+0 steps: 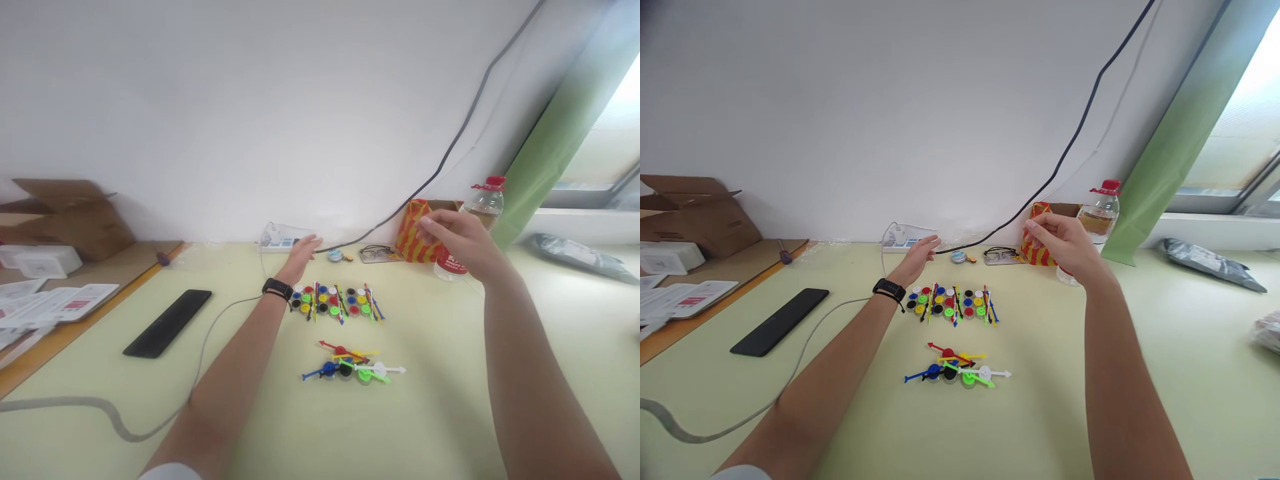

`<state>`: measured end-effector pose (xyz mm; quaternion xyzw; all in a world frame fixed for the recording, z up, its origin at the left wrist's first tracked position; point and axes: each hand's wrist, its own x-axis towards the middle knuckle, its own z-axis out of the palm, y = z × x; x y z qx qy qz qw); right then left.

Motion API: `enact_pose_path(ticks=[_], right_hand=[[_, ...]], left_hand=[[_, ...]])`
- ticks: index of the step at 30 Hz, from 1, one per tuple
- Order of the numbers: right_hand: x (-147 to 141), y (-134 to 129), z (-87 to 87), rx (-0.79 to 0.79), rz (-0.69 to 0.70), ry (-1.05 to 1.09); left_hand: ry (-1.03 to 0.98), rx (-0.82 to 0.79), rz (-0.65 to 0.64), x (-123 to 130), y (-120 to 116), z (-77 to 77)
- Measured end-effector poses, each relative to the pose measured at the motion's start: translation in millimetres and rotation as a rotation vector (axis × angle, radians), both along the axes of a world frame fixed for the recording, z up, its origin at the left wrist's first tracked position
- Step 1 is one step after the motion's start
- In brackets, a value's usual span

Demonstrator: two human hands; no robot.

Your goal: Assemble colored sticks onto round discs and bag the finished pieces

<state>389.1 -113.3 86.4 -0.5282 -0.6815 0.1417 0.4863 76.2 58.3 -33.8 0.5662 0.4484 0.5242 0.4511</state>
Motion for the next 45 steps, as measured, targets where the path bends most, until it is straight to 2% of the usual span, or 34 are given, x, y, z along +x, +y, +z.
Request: enact_pose_path(ticks=[3,6,12,15,16,21,25,28,31,37,41,45], right_hand=[[-0.3,-0.4,0.3,-0.005,-0.002,-0.003],[-1.2,-0.3,0.7,-0.001,0.002,0.0],[-7.2,-3.0,2.3,-0.002,0.008,0.024],[-10.6,-5.1,4.7,0.005,0.019,0.013],[-11.8,-5.3,5.6,0.013,0.022,0.005],[-29.6,-0.3,5.5,0.053,0.089,-0.055],[-70.0,5.7,-4.4,0.027,0.263,-0.097],[-102.4,7.2,-15.2,-0.068,0.434,-0.12],[-119.0,7.6,-23.7,-0.172,0.538,-0.035],[-115.5,8.5,-27.9,-0.269,0.538,0.081],[-112.0,9.0,-25.7,-0.224,0.498,0.168],[-106.3,9.7,-24.0,-0.221,0.442,0.14]], left_hand=[[-0.018,-0.002,0.005,-1.1,2.9,1.0],[-0.043,0.05,0.046,-3.2,3.7,9.5],[-0.158,0.246,0.129,-8.7,-7.7,44.9],[-0.111,0.313,0.089,-18.6,-24.0,65.5],[-0.036,0.312,0.037,-23.5,-31.1,72.8],[0.39,0.244,-0.402,-43.9,-74.4,110.6],[0.473,0.231,-0.623,-41.4,-104.1,130.1],[0.453,0.204,-0.705,-34.9,-115.8,133.8],[0.495,0.188,-0.694,-32.9,-118.1,132.4],[0.608,0.185,-0.668,-35.5,-112.5,128.8],[0.672,0.197,-0.701,-33.8,-111.3,127.2],[0.681,0.201,-0.681,-32.7,-110.5,125.8]])
